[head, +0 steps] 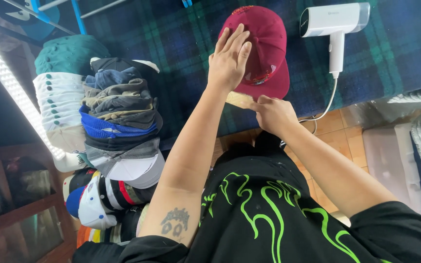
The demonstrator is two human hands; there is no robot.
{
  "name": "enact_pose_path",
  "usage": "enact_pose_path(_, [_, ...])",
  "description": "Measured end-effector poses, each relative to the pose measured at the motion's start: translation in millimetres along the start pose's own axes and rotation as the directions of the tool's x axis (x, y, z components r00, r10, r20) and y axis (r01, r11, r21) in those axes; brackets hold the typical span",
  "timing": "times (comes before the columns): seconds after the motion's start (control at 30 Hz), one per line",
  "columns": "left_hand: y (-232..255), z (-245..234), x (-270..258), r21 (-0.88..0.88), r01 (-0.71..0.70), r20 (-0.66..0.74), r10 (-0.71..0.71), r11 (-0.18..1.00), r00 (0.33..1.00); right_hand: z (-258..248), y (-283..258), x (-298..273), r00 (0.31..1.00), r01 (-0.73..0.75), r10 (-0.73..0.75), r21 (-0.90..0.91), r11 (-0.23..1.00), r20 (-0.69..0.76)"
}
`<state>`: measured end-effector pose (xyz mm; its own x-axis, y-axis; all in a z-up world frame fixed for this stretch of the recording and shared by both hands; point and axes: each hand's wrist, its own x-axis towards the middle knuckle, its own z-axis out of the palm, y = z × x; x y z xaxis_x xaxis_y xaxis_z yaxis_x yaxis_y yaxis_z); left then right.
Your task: Cleaning and steaming a red baseball cap using a brush and a handheld steamer.
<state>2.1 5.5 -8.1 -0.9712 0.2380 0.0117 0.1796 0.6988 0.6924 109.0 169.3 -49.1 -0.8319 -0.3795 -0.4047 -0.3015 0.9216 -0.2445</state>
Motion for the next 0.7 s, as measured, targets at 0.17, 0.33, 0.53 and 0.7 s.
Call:
enact_pose_path(0.17, [-3,8,-1,0.024,0.001,-0.037,0.0,1.0,0.999,-5,-17,37,0.969,0.047,-0.024,0.089,0.995,-0.246])
enact_pose_path(0.33, [0,5,-1,0.008,0.012,-0.016,-0.012,1.0,1.0,18,-4,8,0.965,0.064,-0.041,0.083,0.994,-0.259])
enact_pose_path(0.53, [-1,7,-7,-0.001,0.024,-0.044,-0.024,1.0,0.999,30,40,-38,0.967,0.06,-0.055,0.011,0.998,-0.247])
enact_pose_path(0.7, [-4,13,-6,0.007,-0.009,-0.099,0.01,1.0,0.995,26,44,-25,0.933,0.07,-0.045,0.056,0.996,-0.356])
